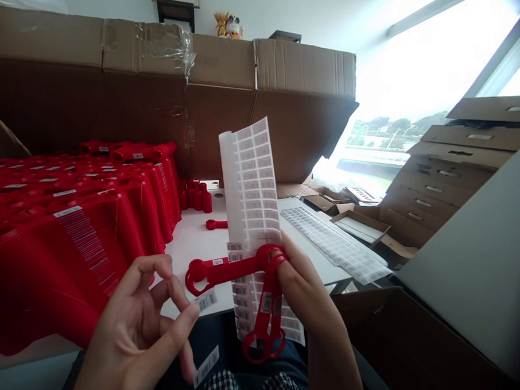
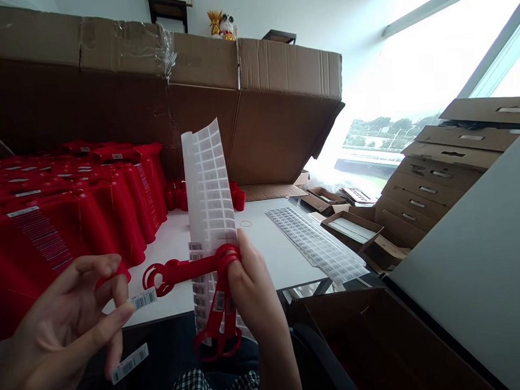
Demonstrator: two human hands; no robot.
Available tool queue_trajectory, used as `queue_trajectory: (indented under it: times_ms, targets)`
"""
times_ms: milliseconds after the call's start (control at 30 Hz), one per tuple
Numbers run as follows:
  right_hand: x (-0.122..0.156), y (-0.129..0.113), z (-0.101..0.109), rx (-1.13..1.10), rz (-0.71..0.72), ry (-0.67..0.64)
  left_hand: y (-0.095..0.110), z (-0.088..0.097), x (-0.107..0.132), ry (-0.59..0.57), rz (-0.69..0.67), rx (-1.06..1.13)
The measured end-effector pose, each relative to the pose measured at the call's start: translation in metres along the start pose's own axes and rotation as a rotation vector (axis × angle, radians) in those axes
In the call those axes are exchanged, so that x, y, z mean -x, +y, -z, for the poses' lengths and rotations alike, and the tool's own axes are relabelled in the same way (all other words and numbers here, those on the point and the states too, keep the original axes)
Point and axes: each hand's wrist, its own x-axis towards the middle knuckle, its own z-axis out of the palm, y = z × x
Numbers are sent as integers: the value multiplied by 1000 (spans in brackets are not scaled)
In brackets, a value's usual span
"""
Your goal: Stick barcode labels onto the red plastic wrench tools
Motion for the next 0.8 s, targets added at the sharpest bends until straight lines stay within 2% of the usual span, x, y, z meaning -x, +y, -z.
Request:
queue_trajectory:
  times_ms: [100, 233, 300, 800]
  targets:
    - [3, -2, -3, 10, 44, -12, -3, -1, -2, -5, 15, -9]
    - [10, -10, -12, 31, 90, -29, -6, -16, -5, 112, 38, 8]
    - [13, -12, -15, 41, 90, -34, -6, -20, -5, 134, 39, -12]
    - [18, -15, -17, 62, 158, 12, -5, -24, -5, 94, 74, -37]
